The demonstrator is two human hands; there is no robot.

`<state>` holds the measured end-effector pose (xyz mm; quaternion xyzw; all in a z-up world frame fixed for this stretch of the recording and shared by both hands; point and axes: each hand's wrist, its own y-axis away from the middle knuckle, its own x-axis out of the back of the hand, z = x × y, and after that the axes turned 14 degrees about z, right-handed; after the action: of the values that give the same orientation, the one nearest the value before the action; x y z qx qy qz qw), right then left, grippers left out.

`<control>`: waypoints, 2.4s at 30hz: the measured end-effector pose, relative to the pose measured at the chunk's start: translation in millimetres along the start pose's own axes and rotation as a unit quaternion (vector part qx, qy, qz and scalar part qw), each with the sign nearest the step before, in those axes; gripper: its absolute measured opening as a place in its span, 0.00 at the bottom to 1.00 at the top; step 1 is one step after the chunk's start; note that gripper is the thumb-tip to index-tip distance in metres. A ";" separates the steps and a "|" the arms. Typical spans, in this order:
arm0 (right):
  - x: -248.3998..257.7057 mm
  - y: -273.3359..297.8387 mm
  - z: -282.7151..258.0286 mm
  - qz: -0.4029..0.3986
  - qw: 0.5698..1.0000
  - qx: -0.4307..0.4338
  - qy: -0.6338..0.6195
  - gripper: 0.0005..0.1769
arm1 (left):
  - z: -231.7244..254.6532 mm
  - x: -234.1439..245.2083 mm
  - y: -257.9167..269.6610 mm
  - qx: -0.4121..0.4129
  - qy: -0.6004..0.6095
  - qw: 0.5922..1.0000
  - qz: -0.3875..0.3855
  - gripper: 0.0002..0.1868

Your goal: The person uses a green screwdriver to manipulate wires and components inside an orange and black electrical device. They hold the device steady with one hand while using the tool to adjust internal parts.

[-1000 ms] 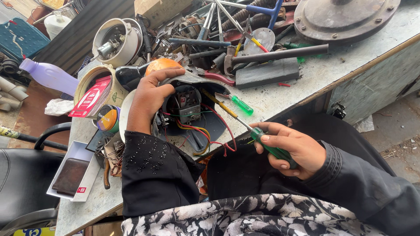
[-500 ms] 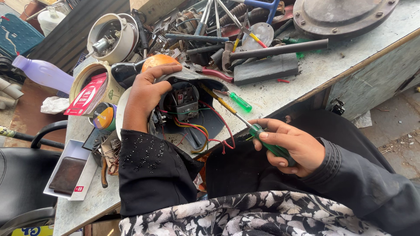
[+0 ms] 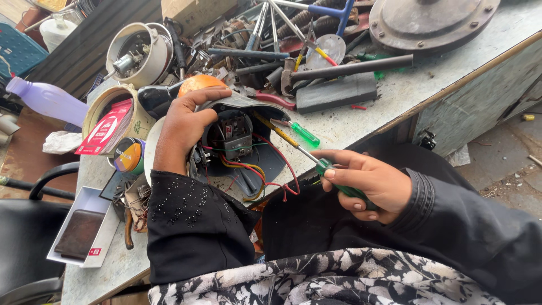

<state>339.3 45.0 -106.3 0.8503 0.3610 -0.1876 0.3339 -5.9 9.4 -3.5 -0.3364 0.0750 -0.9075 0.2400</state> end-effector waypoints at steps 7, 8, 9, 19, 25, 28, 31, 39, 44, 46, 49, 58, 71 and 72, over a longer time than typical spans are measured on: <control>1.6 -5.5 -7.9 0.062 0.902 0.247 0.349 0.36 | 2.4 -1.2 2.7 -0.002 -0.012 1.000 0.003 0.26; 1.5 -5.9 -7.4 0.035 0.780 0.460 0.422 0.35 | 3.3 -0.1 2.9 -0.014 -0.016 1.000 0.002 0.26; 0.8 -5.8 -7.7 0.000 0.608 0.642 0.468 0.35 | 4.3 0.5 2.9 -0.026 -0.019 0.999 0.001 0.26; -33.5 25.5 -5.0 0.131 0.449 0.347 0.813 0.44 | 1.7 -1.4 0.7 0.018 0.011 1.000 0.004 0.26; -0.8 18.3 -9.4 0.062 0.720 0.528 0.446 0.44 | -10.7 -1.5 -4.2 -0.026 0.037 0.999 -0.001 0.26; 15.9 10.9 -6.7 -0.001 0.960 0.216 0.179 0.39 | -15.3 -0.8 -5.7 -0.016 0.042 0.999 0.001 0.26; 12.3 3.5 12.0 0.021 0.979 0.164 0.121 0.36 | -16.9 -0.3 -6.9 0.003 0.042 0.999 -0.001 0.25; -1.0 14.9 22.5 0.061 0.978 0.161 0.118 0.36 | -13.7 0.1 -7.5 -0.015 0.023 1.000 0.012 0.24; 3.7 19.8 23.6 0.053 0.980 0.152 0.115 0.37 | -14.0 -0.8 -7.6 0.041 0.033 0.998 0.015 0.25; 3.7 19.8 24.4 0.052 0.979 0.155 0.119 0.37 | -13.2 -0.2 -8.6 0.015 0.024 1.000 0.011 0.25; 2.3 19.3 24.2 0.054 0.977 0.165 0.121 0.37 | -12.9 0.5 -8.6 -0.004 0.016 1.000 0.008 0.25; 0.5 15.3 23.4 0.055 0.976 0.175 0.113 0.37 | -11.2 0.8 -5.8 0.010 0.008 1.000 0.019 0.24; 8.9 11.4 25.2 0.046 0.980 0.157 0.110 0.36 | -12.0 0.3 -8.0 -0.002 -0.005 1.000 0.014 0.24; 9.4 10.5 25.3 0.065 0.981 0.143 0.114 0.36 | -12.0 0.8 -7.7 0.000 -0.006 1.000 0.014 0.24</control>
<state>351.4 26.4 -124.9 0.9267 0.3102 -0.1176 0.1767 -17.1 15.4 -9.9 -0.3406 0.0785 -0.9020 0.2535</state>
